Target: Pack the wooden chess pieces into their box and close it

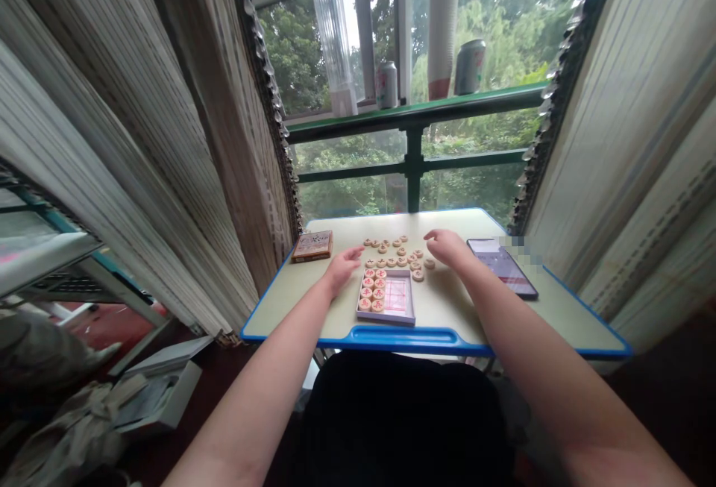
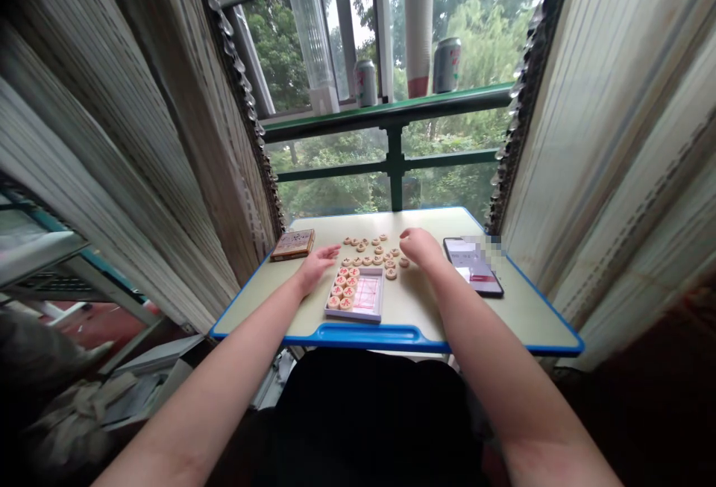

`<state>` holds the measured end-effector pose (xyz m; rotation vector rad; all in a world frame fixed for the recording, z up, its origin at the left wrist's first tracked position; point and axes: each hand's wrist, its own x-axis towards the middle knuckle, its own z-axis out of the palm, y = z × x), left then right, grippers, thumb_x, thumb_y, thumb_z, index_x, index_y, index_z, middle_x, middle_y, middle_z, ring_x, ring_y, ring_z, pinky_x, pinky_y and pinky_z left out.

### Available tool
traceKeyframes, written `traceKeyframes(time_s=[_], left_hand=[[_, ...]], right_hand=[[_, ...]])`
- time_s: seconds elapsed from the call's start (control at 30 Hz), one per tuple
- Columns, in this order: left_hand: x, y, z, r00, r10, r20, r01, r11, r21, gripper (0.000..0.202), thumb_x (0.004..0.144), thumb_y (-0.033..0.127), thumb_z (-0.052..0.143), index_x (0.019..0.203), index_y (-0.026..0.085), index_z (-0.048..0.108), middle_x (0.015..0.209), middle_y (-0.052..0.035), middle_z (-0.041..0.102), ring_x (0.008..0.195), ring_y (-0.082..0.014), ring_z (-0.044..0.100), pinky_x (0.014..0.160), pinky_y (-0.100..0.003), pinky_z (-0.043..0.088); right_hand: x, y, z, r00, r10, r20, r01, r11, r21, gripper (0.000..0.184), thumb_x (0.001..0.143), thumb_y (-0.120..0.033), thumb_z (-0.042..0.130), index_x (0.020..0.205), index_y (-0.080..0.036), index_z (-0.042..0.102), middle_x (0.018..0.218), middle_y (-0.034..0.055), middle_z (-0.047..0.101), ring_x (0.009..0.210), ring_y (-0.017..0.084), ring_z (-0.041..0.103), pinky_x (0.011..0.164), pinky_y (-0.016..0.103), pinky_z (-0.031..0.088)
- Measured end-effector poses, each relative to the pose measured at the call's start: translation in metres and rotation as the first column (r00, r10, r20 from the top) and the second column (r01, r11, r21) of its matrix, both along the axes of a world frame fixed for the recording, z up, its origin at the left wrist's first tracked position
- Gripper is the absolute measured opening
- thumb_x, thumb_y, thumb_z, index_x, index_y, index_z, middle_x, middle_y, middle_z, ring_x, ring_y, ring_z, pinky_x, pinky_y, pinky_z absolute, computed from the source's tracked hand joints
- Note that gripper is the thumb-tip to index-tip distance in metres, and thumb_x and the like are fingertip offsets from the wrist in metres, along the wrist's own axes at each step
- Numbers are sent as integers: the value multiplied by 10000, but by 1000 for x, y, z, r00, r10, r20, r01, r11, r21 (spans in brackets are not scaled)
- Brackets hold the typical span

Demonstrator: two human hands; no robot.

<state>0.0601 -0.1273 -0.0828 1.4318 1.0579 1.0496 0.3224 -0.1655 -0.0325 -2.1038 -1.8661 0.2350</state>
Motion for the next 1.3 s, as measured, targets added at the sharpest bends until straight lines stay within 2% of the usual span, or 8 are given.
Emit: traceKeyframes(time_s=[0.1,0.23,0.43,0.53,0.8,1.0,1.17,1.3], left_hand=[[4,-4,-1,999,-9,-31,9,1000,-2,296,667,76,558,902,133,729,1102,-112,692,1112,-240,585,1021,-398,399],[4,-2,-3,999,-18,-29,18,1000,23,238,686,139,553,845,128,729,993,-109,723,1036,-230,618,1004,-407,407],[2,-6,-6,998,-60,-21,60,998,13,249,650,178,569,825,139,742,964,-101,733,1023,-233,625,993,-399,423],[2,-10,-4,998,-53,-44,53,999,11,275,622,184,562,819,139,749,957,-102,734,1022,-244,627,984,-402,433],[3,-13,-1,997,-59,-49,61,998,31,265,607,199,563,784,141,751,1007,-116,724,1048,-256,623,988,-402,436],[4,-6,-7,999,-16,-49,19,998,61,257,632,168,534,773,145,747,951,-103,735,998,-234,641,984,-400,443],[6,2,-13,997,46,-62,-41,996,78,249,656,130,487,739,142,721,879,-91,737,891,-201,662,932,-391,478],[7,2,-13,993,74,-90,-64,993,102,255,670,111,450,733,136,695,860,-83,728,858,-177,661,889,-347,491]], right_hand=[[6,-3,2,999,8,41,-3,994,-112,427,721,-161,533,1123,-148,678,1105,137,682,1010,264,626,802,295,462],[3,-10,3,995,60,85,-44,983,-178,484,717,-168,567,1195,-198,640,1123,138,675,991,270,632,745,305,465],[1,-14,3,981,173,92,-149,963,-225,486,731,-228,601,1216,-246,621,1039,94,699,863,226,649,659,269,450],[4,-11,2,972,225,69,-204,950,-236,526,688,-142,616,1199,-263,629,987,51,708,769,182,640,612,238,433],[4,-7,-3,967,253,16,-249,958,-145,314,705,-130,577,968,-213,728,922,43,706,764,159,611,625,216,416],[-4,-8,-5,963,269,28,-268,963,-21,283,730,-140,519,929,-161,719,1019,87,678,858,174,598,714,223,418],[-5,-11,-5,953,304,2,-304,952,-24,248,784,-298,534,887,-157,710,924,74,690,783,161,598,659,225,415],[-7,-12,-5,953,304,14,-303,952,-45,356,730,-480,614,851,-161,717,912,90,681,768,182,591,636,247,411]])
